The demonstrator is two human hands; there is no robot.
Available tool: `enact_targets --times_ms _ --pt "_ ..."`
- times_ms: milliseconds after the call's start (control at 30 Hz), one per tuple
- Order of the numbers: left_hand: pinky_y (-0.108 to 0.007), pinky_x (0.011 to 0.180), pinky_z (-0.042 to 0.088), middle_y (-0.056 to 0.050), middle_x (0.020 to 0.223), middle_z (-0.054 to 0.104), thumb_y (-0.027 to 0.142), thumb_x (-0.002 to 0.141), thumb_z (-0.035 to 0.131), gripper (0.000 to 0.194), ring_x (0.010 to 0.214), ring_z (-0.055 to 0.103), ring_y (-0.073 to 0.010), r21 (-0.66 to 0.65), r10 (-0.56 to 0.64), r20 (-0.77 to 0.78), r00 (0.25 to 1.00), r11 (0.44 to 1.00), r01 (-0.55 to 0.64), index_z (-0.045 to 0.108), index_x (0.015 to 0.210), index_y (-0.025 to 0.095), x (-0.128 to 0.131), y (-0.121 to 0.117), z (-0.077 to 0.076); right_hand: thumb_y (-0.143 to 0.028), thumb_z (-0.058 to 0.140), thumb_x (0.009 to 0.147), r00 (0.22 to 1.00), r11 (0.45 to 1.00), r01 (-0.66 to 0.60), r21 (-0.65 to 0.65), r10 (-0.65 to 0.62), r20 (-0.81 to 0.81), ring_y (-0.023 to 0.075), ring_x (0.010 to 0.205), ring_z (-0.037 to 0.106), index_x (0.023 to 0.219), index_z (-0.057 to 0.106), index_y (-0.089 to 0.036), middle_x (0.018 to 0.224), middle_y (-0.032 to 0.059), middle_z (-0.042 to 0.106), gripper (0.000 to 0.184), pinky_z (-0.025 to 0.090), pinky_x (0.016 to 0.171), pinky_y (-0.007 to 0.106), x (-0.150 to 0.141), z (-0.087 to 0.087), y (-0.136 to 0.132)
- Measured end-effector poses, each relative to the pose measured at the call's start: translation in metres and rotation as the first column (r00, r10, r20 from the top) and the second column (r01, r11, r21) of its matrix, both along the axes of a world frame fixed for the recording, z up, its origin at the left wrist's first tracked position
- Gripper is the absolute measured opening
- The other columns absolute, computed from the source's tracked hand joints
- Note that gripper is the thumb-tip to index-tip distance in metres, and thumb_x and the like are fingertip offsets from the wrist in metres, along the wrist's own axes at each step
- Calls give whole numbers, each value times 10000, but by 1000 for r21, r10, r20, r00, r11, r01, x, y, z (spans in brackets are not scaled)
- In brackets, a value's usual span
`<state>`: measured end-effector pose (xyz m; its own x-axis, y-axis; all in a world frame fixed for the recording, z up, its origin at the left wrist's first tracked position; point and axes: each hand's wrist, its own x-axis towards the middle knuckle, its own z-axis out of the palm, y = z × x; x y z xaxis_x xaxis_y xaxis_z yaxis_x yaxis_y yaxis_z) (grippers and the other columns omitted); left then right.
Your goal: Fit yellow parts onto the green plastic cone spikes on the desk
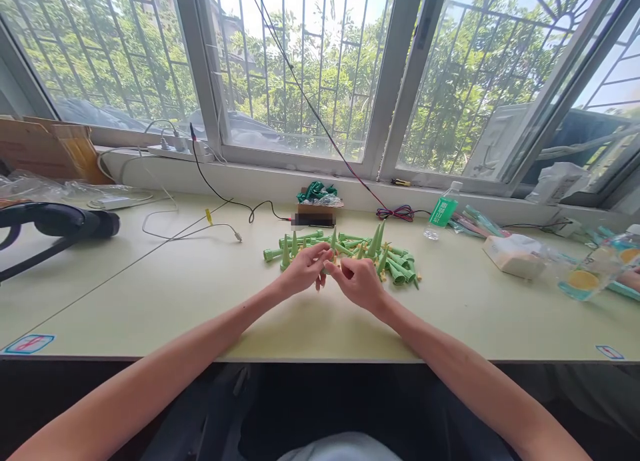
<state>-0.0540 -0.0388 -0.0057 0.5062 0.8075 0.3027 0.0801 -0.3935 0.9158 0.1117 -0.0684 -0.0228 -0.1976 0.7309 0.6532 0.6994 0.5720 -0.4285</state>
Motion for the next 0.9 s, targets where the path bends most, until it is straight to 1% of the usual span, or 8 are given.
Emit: enact_targets --times_ms 133,233,333,433,533,633,767,900 --pt "-179 332 344 22 654 579 501 902 494 341 351 440 -46 170 162 -134 978 976 -139 514 829 169 0 -1 0 -474 336 995 997 999 32 35 -30 -69 84 476 259 548 361 -190 488 -50 325 530 230 508 242 4 1 4" --pt "-179 386 368 -11 686 635 470 887 522 325 412 482 -61 284 265 -181 947 936 -207 526 783 162 0 -3 2 -436 336 998 992 996 73 48 -67 -103 91 468 267 581 361 -199 489 -55 319 480 231 507 243 6 2 7" --pt "-194 435 393 -22 742 678 425 869 547 281 427 504 -68 340 309 -246 919 915 -217 515 761 168 0 -4 2 -415 370 985 988 994 109 31 -105 -115 95 456 295 632 392 -206 489 -62 342 410 240 502 234 6 3 7" --pt "-216 481 419 -13 771 686 378 859 548 221 441 536 -81 364 317 -302 899 910 -198 518 773 177 0 -3 -1 -394 388 975 988 994 110 13 -108 -110 94 457 332 686 436 -204 512 -61 407 349 256 507 223 5 4 6" --pt "-225 492 422 15 646 634 344 849 537 187 475 589 -119 356 295 -336 895 919 -169 489 755 189 0 -1 -4 -378 389 972 990 994 108 2 -107 -95 95 458 351 717 467 -199 529 -53 456 321 266 512 221 6 4 7" --pt "-231 483 431 43 564 597 328 853 521 192 439 598 -132 304 251 -351 902 942 -144 427 743 202 0 0 -7 -357 395 970 990 992 123 -13 -123 -62 100 456 371 752 503 -196 532 -48 485 291 273 516 221 6 3 8" --pt "-238 472 447 45 585 612 342 860 523 207 400 591 -130 268 235 -340 911 952 -146 405 755 208 -1 2 -8 -313 414 962 986 985 165 -44 -164 26 114 458 430 857 570 -192 524 -42 515 224 290 526 225 8 1 11" --pt "-236 435 446 21 646 631 398 868 519 248 412 582 -128 242 232 -327 916 958 -156 400 756 212 -2 4 -10 -264 418 954 964 965 231 -120 -211 161 144 524 543 1042 610 -182 592 -6 609 227 332 563 230 10 0 12"
